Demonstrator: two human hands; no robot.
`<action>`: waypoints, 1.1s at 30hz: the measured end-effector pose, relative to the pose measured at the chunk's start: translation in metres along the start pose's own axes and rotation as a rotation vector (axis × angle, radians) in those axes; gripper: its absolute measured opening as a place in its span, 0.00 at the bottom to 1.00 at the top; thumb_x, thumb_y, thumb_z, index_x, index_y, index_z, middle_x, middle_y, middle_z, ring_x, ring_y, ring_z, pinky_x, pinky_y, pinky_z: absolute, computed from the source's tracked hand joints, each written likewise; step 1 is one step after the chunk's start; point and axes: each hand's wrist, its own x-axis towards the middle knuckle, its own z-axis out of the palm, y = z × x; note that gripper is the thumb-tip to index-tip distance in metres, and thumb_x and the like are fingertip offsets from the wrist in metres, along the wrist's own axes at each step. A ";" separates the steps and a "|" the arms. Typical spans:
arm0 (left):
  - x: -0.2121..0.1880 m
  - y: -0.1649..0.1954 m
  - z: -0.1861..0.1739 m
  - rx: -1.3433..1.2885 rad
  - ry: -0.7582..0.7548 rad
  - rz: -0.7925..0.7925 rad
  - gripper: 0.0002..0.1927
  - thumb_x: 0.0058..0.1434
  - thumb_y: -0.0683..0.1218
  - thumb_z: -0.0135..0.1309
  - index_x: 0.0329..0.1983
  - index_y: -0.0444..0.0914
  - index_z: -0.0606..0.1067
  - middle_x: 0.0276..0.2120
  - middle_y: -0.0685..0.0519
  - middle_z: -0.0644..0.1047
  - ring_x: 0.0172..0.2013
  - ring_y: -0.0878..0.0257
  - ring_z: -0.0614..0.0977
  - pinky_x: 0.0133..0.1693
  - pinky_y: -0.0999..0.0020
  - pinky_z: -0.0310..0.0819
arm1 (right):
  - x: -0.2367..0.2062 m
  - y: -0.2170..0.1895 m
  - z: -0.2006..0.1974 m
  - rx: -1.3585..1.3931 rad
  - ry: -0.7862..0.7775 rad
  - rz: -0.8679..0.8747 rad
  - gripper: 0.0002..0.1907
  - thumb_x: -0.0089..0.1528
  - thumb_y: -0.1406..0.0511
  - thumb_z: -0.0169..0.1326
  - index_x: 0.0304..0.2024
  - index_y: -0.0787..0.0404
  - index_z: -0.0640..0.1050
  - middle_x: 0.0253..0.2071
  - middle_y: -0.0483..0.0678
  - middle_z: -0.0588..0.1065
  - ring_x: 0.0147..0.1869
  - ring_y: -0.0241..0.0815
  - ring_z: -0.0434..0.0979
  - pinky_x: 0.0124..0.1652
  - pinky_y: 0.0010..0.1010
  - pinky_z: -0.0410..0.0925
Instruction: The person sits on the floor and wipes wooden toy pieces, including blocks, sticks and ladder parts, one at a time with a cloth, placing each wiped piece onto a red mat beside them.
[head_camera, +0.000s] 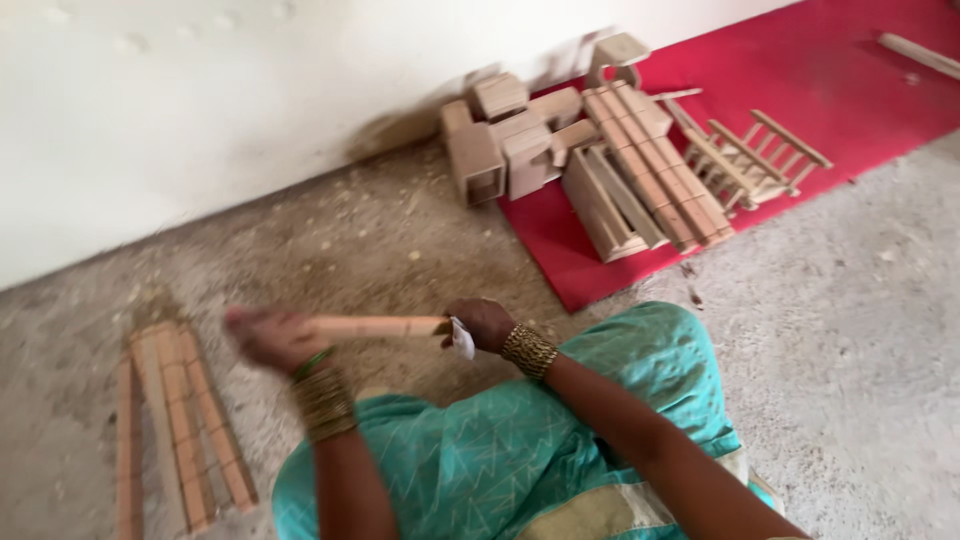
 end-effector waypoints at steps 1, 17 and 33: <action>0.011 -0.002 -0.010 -0.412 0.123 -0.422 0.22 0.76 0.61 0.52 0.33 0.43 0.67 0.20 0.60 0.67 0.14 0.70 0.66 0.13 0.71 0.59 | -0.004 -0.004 -0.018 0.010 0.032 -0.060 0.22 0.55 0.51 0.66 0.42 0.57 0.76 0.36 0.52 0.79 0.41 0.56 0.80 0.37 0.47 0.71; 0.017 0.017 0.000 -0.641 -0.317 -0.459 0.41 0.69 0.50 0.58 0.79 0.38 0.54 0.65 0.45 0.72 0.54 0.59 0.78 0.60 0.58 0.76 | -0.119 0.143 -0.176 -0.897 0.726 0.302 0.09 0.56 0.74 0.53 0.37 0.56 0.75 0.47 0.52 0.78 0.53 0.50 0.79 0.42 0.36 0.76; 0.014 -0.004 -0.006 -0.548 -0.283 -0.499 0.36 0.70 0.46 0.58 0.78 0.38 0.57 0.58 0.50 0.75 0.50 0.62 0.78 0.58 0.56 0.75 | -0.125 0.159 -0.198 -0.771 0.831 0.506 0.05 0.66 0.66 0.55 0.42 0.62 0.76 0.41 0.54 0.74 0.45 0.54 0.76 0.39 0.44 0.72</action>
